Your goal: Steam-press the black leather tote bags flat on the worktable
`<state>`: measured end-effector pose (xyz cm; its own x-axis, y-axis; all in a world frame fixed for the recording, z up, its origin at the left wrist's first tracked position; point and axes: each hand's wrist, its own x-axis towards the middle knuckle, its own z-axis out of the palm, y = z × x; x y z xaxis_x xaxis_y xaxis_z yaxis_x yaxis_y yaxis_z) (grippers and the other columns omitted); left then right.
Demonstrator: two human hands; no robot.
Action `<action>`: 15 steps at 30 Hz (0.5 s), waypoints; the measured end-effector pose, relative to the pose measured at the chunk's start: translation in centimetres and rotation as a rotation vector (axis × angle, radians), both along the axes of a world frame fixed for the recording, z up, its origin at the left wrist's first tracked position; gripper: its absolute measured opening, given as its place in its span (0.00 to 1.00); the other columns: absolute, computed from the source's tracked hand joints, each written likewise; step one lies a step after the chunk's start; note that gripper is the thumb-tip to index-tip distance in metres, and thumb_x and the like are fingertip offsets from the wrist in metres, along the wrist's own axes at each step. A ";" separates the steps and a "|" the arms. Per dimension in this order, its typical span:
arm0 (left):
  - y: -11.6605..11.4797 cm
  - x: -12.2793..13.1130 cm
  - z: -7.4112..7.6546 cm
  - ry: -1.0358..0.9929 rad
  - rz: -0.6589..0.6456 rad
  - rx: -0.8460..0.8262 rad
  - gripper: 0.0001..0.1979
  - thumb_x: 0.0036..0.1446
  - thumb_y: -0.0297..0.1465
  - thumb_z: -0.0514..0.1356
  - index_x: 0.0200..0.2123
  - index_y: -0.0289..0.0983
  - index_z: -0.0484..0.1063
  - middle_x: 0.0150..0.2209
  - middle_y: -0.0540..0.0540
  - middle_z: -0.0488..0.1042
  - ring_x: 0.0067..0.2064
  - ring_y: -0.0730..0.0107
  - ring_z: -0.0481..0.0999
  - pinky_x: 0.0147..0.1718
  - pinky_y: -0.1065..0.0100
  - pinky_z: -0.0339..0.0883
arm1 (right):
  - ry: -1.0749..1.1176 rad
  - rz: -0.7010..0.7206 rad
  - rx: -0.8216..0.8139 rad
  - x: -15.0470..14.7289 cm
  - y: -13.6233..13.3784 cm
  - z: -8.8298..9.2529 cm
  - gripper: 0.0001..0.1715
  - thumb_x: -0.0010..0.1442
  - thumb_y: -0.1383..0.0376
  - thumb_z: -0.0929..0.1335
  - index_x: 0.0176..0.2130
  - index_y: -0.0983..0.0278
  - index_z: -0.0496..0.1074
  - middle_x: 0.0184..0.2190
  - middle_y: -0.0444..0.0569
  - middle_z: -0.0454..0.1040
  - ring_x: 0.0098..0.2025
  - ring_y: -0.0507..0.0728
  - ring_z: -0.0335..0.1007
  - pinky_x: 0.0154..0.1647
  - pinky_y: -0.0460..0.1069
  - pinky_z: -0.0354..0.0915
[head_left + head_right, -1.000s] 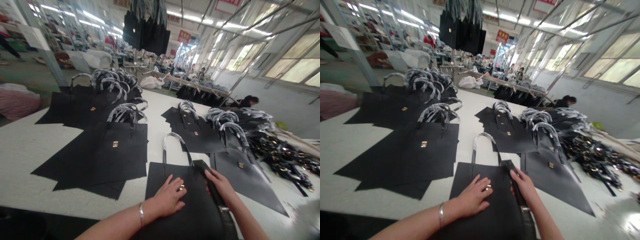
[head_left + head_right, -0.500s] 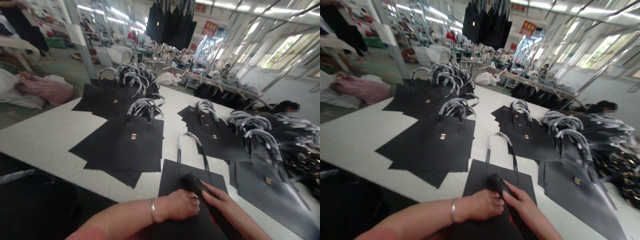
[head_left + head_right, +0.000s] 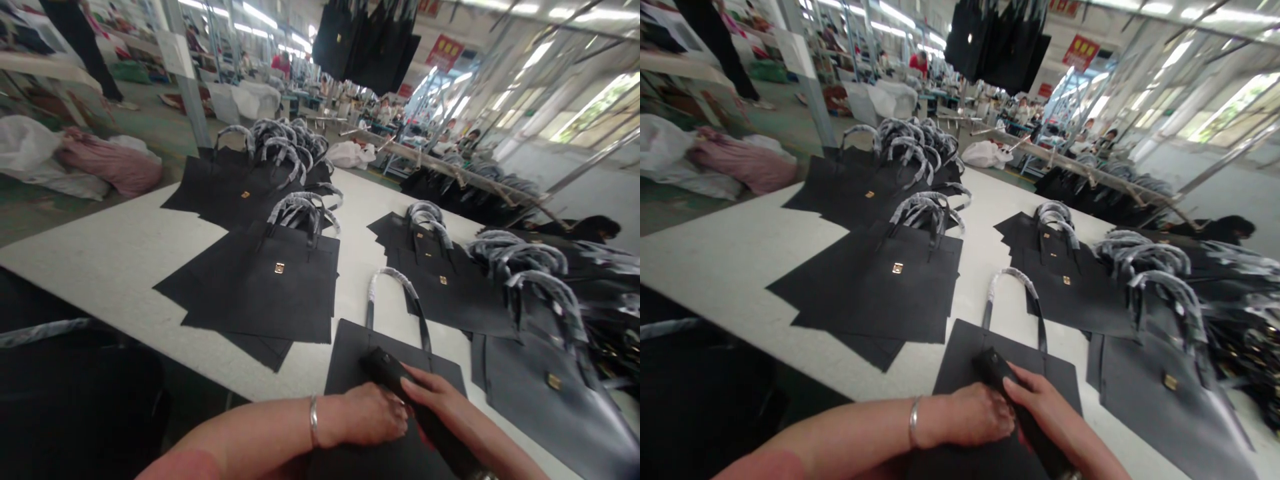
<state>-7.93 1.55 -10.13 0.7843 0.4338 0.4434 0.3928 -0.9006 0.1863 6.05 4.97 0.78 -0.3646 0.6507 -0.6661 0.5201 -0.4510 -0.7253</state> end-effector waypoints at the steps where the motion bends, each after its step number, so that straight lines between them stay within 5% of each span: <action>1: 0.0 0.0 0.0 -0.001 0.002 -0.001 0.07 0.56 0.23 0.58 0.26 0.35 0.71 0.31 0.47 0.74 0.36 0.69 0.73 0.29 0.67 0.66 | 0.007 -0.004 0.008 -0.3 0.1 -0.1 0.41 0.55 0.49 0.67 0.61 0.66 0.60 0.17 0.41 0.71 0.14 0.53 0.66 0.13 0.45 0.61; 6: -0.1 0.2 -0.6 0.020 0.006 -0.018 0.08 0.58 0.24 0.56 0.27 0.35 0.70 0.31 0.47 0.74 0.37 0.68 0.73 0.31 0.68 0.66 | 0.024 -0.126 0.263 -2.8 1.4 0.4 0.43 0.51 0.48 0.70 0.60 0.66 0.63 0.14 0.39 0.69 0.15 0.54 0.65 0.15 0.46 0.60; 10: 0.0 -0.6 -0.4 -0.038 0.017 -0.080 0.07 0.60 0.25 0.53 0.32 0.36 0.70 0.37 0.48 0.74 0.44 0.71 0.72 0.42 0.71 0.65 | -0.019 -0.305 0.448 -0.9 1.8 1.7 0.46 0.51 0.47 0.70 0.62 0.63 0.59 0.14 0.38 0.69 0.15 0.54 0.65 0.14 0.45 0.59; 12: 0.9 -1.6 0.4 -0.071 0.253 -0.140 0.08 0.60 0.29 0.55 0.42 0.37 0.69 0.46 0.46 0.72 0.49 0.67 0.70 0.46 0.67 0.64 | -0.066 -0.396 0.440 2.0 1.3 1.4 0.50 0.46 0.46 0.72 0.61 0.63 0.60 0.16 0.42 0.72 0.18 0.57 0.69 0.16 0.47 0.64; 15: 3.4 -3.3 1.9 0.001 0.765 -0.257 0.35 0.48 0.46 0.65 0.54 0.34 0.62 0.54 0.35 0.65 0.55 0.51 0.64 0.52 0.54 0.59 | -0.101 -0.523 0.432 7.0 0.0 -1.1 0.50 0.43 0.44 0.72 0.60 0.60 0.63 0.18 0.47 0.75 0.19 0.63 0.73 0.17 0.53 0.69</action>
